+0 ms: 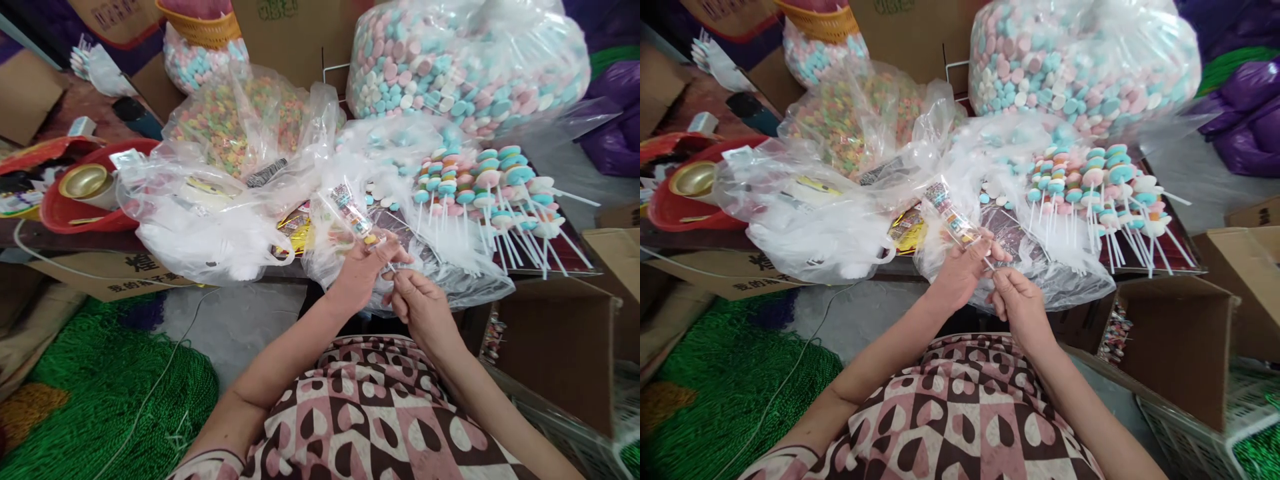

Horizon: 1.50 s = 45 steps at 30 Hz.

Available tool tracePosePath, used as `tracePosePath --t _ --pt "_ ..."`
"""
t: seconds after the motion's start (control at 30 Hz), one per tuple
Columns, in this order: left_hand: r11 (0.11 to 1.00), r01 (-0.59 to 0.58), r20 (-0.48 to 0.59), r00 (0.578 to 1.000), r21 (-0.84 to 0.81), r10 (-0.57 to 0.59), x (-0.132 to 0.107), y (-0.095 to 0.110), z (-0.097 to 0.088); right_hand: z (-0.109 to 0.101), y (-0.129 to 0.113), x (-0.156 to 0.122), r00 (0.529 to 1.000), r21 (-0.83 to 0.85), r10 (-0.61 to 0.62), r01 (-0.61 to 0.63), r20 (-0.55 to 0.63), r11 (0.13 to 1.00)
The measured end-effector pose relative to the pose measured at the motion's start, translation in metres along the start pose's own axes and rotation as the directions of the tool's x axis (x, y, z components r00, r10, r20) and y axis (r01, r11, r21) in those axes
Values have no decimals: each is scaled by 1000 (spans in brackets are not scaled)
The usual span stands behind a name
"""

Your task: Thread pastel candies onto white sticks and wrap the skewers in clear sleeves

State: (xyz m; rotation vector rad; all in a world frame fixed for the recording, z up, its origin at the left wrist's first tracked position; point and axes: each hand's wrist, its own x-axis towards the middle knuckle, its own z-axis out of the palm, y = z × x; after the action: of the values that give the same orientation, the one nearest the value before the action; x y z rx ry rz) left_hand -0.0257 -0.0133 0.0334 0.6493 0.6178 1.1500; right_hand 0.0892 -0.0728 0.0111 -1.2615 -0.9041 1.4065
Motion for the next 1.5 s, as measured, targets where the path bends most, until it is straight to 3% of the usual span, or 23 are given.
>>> tracePosePath --t 0.07,0.13,0.27,0.37,0.5,0.6,0.9,1.03,1.13,1.27,1.33,1.43,1.5 --pt "998 63 52 997 2 -63 -2 2 -1 2 -3 0 992 175 85 -100 91 980" --pt "999 44 100 994 -25 -42 -1 11 -6 1 -5 -1 985 235 110 -139 129 962" --pt "980 -140 59 987 -141 149 9 38 -13 -4 0 -1 987 165 101 -121 126 979" --pt "969 -221 -15 975 -109 220 16 46 -11 -7 7 -1 992 31 75 -78 99 996" --pt "982 -189 -92 978 -22 186 18 36 -5 -7 11 0 1000 -152 -12 9 -14 988" --pt "991 -131 -94 987 -12 130 15 25 -2 -4 9 0 998 -177 -37 27 -51 984" --pt "999 -39 -2 999 -15 39 2 7 -3 6 3 1 991 118 113 -120 69 986" --pt "999 50 44 998 1 -50 -4 -1 -5 0 2 5 1000 13 -4 4 -10 1000" --pt "996 63 9 998 55 -64 -5 -8 -4 -2 2 5 993 -142 -105 96 -60 985" --pt "995 59 -14 998 83 -58 -4 -9 -6 -5 -10 2 977 -356 -212 207 27 911" --pt "995 36 -6 999 97 -35 -3 -8 -10 -10 -22 1 943 -500 -332 302 31 811" --pt "988 7 29 1000 154 -11 -4 -6 -14 -16 -41 7 832 -653 -554 412 -14 636" --pt "983 14 69 997 184 -27 -6 -4 -15 -17 -49 13 795 -679 -603 476 60 559"
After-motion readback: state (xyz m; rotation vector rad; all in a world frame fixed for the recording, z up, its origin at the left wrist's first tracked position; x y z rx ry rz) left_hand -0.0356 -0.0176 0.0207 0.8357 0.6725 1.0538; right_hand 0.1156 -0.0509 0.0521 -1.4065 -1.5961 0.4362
